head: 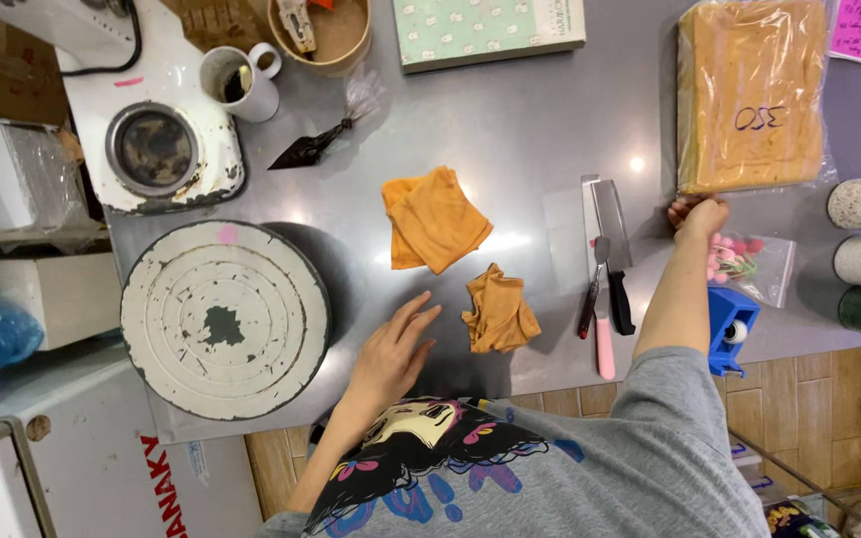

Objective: The person cleans a metal countertop with a cloth, then retrieves a packaged sheet cake and a round metal cutter. They unwrap the cake, place it on a white board, and use the cutter to press out a round piece of cake.

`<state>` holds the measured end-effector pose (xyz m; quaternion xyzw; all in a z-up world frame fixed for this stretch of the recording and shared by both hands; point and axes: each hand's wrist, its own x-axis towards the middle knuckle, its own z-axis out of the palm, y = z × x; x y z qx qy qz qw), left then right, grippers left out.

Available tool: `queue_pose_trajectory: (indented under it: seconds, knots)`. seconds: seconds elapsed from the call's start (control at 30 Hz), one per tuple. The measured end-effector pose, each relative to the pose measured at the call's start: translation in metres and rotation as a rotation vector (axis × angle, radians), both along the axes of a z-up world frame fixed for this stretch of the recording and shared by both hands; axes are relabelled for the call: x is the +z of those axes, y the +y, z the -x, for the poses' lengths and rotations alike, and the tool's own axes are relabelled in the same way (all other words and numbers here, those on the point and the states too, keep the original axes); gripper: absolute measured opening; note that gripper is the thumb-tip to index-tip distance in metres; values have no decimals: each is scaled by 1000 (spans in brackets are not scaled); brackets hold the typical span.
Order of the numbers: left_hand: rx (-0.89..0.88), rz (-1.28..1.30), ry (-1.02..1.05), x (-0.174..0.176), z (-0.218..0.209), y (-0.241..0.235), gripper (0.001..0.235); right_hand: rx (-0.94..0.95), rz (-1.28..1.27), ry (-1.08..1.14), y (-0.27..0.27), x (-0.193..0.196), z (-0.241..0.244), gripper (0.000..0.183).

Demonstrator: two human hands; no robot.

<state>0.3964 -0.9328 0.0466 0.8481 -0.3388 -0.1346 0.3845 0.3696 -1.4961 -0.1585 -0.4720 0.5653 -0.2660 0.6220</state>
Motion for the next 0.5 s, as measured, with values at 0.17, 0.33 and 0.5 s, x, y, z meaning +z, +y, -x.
queue_pose_trajectory:
  seconds: [0.17, 0.33, 0.5]
  knots:
    - [-66, -3, 2, -7, -3, -13, 54, -4, -211, -11, -13, -13, 8, 37]
    - [-155, -3, -63, -11, -5, -17, 54, 4, -61, -178, -9, -20, 15, 30]
    - [-153, 7, -66, -9, -1, -6, 52, 16, 289, -334, -10, -14, 5, 32]
